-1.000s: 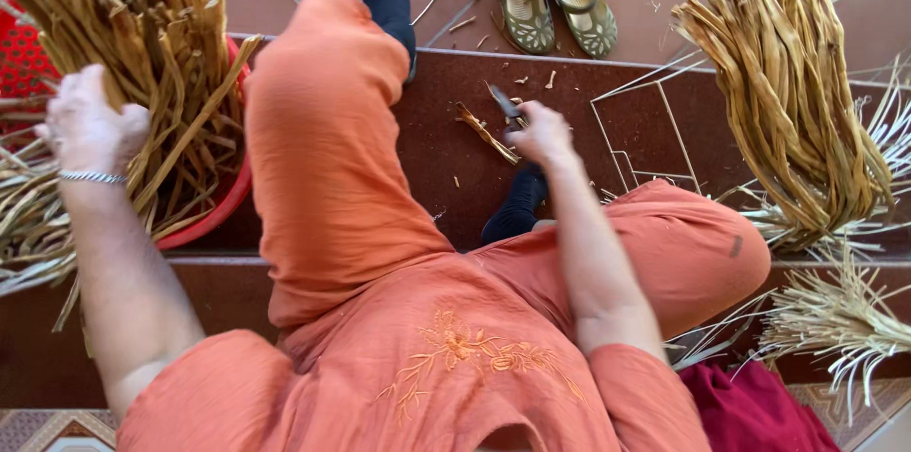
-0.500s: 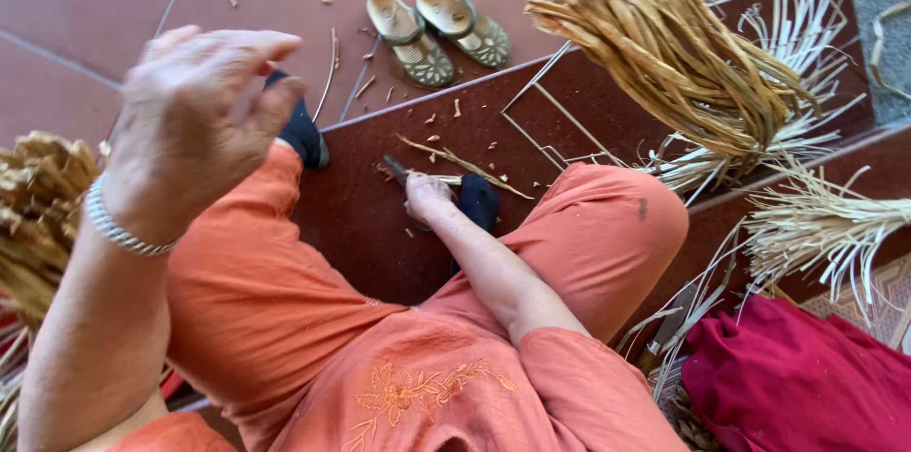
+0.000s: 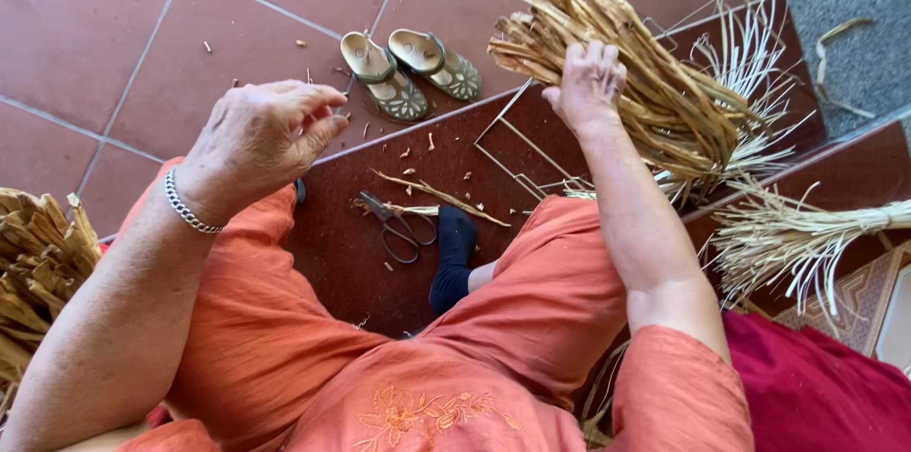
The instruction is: The person sits on a tiled floor and uses scissors to trim bundles of dried plant stalks. They repeatedly cut the stalks to a uniform length and place the trimmed pieces into a red basket. The person also separates and aligns the stalks by hand before cutting.
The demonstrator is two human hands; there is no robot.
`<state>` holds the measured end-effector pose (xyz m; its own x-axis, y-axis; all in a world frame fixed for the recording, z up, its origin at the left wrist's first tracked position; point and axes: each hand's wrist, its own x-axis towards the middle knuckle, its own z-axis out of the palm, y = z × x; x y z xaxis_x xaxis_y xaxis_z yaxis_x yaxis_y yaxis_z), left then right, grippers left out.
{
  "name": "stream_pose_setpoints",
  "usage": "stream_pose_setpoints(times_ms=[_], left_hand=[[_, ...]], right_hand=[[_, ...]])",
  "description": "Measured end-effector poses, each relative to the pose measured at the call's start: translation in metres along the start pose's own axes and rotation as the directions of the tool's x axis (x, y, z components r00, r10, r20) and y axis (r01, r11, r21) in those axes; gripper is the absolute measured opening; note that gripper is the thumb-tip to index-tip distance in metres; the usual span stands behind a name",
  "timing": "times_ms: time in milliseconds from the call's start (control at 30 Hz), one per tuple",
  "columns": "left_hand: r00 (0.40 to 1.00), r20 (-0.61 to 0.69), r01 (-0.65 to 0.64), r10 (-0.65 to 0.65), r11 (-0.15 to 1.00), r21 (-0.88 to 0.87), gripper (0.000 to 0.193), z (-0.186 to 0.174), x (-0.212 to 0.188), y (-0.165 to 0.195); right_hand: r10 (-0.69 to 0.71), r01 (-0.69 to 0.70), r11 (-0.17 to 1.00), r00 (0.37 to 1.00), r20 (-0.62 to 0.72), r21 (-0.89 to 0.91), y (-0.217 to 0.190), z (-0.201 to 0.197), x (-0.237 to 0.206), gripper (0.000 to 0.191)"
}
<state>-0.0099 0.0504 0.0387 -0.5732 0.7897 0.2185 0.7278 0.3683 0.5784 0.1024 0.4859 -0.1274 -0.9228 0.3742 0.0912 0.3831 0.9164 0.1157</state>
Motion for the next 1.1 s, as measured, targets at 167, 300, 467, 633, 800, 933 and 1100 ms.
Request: stream_pose_setpoints(times_ms=[167, 300, 467, 633, 800, 933, 1100], left_hand=[[1.0, -0.001, 0.025, -0.025, 1.0, -0.003, 0.022, -0.001, 0.0, 0.008], [0.999, 0.006, 0.053, -0.053, 0.999, 0.007, 0.022, 0.004, 0.0, 0.011], [0.998, -0.021, 0.054, -0.053, 0.997, 0.051, 0.021, 0.011, -0.005, 0.005], [0.998, -0.052, 0.025, -0.023, 0.999, 0.028, 0.022, 0.007, -0.01, -0.001], [0.999, -0.035, 0.035, -0.034, 0.999, 0.022, 0.021, 0.006, -0.006, 0.004], [1.0, 0.015, 0.018, -0.019, 1.0, 0.024, 0.021, 0.012, -0.003, 0.01], [0.999, 0.043, 0.012, -0.013, 1.0, 0.02, 0.02, 0.019, 0.001, 0.014]], right_hand=[[0.058, -0.058, 0.996, 0.998, -0.007, -0.062, 0.012, 0.015, -0.002, 0.087], [0.019, -0.033, 0.987, 0.996, -0.09, -0.154, 0.003, 0.024, -0.003, 0.061], [-0.027, 0.005, 0.995, 0.975, -0.221, -0.098, 0.003, 0.023, -0.001, 0.034], [0.069, -0.043, 0.977, 0.991, -0.116, 0.209, 0.036, 0.008, -0.001, 0.02], [0.187, -0.12, 0.739, 0.982, -0.031, 0.663, 0.062, -0.016, -0.013, 0.022], [0.178, -0.183, 0.498, 0.978, 0.106, 0.848, 0.063, -0.031, -0.017, 0.032], [0.121, -0.125, 0.707, 0.991, 0.054, 0.696, 0.05, -0.042, -0.016, 0.032]])
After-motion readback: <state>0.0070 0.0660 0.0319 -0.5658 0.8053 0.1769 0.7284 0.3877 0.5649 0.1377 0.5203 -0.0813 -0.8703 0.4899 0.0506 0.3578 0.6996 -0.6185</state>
